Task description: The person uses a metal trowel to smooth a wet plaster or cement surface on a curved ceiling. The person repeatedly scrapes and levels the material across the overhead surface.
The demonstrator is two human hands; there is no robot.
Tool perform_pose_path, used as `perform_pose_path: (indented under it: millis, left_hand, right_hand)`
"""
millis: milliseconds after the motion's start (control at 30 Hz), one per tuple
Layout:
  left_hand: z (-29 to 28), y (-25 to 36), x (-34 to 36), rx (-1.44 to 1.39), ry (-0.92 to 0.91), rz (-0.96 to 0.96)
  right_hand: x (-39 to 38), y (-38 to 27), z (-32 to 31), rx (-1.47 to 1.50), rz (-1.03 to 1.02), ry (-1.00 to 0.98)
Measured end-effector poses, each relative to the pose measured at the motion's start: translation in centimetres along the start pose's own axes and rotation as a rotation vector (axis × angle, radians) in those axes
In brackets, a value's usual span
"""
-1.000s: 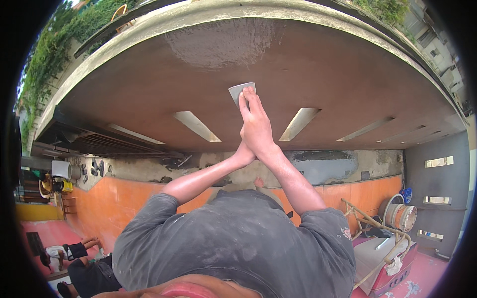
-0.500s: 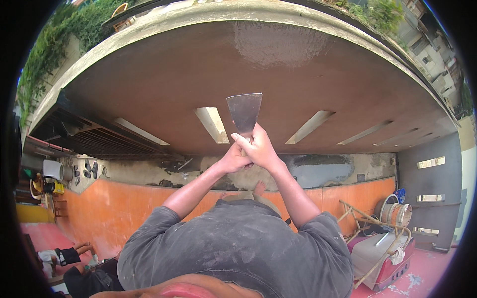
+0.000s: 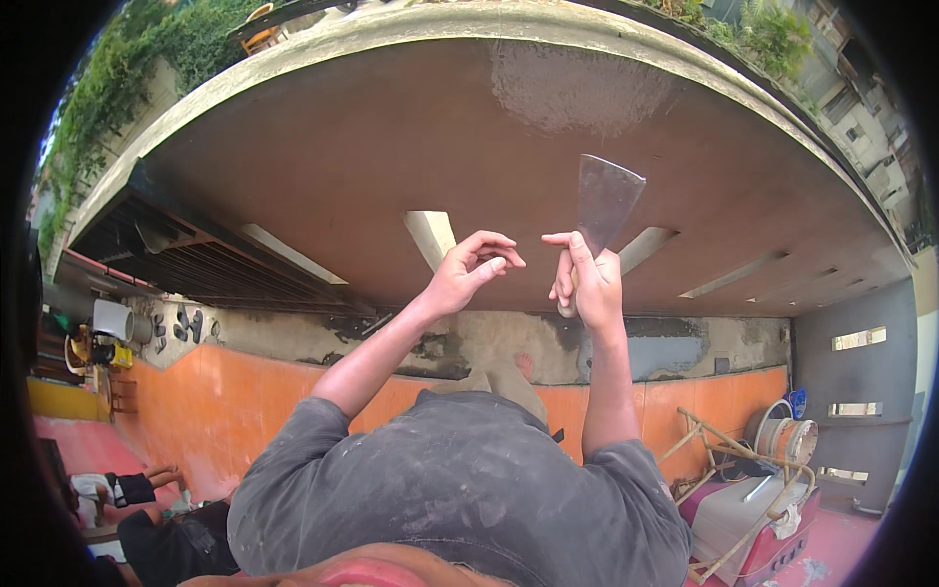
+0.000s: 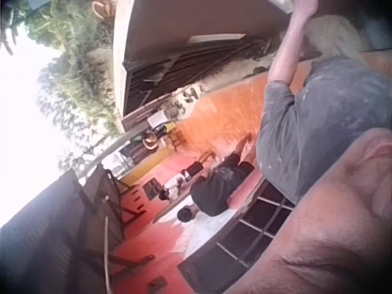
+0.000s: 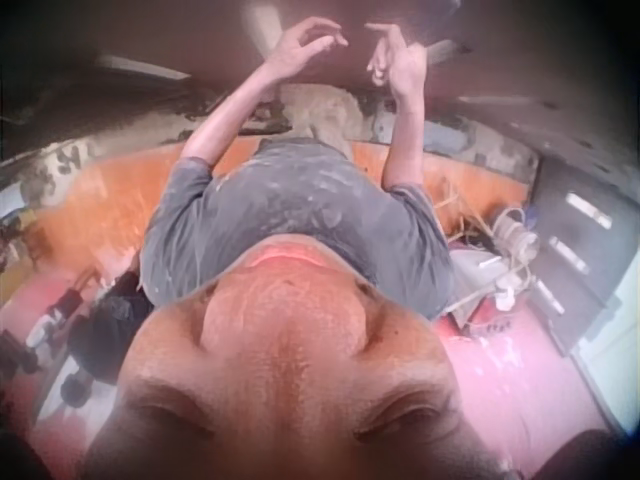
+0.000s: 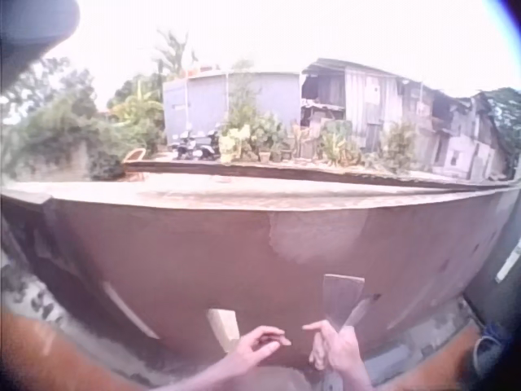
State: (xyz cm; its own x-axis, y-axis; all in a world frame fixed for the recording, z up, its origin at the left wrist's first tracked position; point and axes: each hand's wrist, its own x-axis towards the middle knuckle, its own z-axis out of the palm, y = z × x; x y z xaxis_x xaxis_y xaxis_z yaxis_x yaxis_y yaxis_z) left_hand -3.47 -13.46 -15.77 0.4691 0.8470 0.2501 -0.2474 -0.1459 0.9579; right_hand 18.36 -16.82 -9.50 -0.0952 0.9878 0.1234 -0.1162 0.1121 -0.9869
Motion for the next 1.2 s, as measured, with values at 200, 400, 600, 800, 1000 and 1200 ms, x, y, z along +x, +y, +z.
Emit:
perform_pose_path:
  millis: [200, 400, 600, 800, 1000, 1200]
  left_hand:
    - [5.0, 0.2, 8.3, -0.338, 0.099, -0.013]
    - [7.9, -1.8, 13.6, -0.698, 0.130, 0.104]
    - [9.0, -2.5, 14.8, -0.450, 0.197, 0.035]
    - [10.0, -1.6, 14.4, -0.464, 0.216, 0.057]
    - [11.7, -1.3, 16.4, -0.727, 0.343, -0.016]
    - [11.3, -0.6, 17.3, -0.768, 0.349, 0.031]
  right_hand:
    - [2.6, 0.5, -1.6, -0.103, 0.272, -0.196]
    - [4.3, -1.2, -8.3, 0.456, 0.272, -0.489]
    - [7.9, -0.5, -13.2, 0.521, 0.488, -0.672]
    - [8.9, 1.3, -11.4, 0.607, 0.475, -0.749]
    - [9.6, 4.3, -12.4, 1.017, 0.541, -0.837]
    - [10.1, 1.9, -11.1, 0.709, 0.520, -0.691]
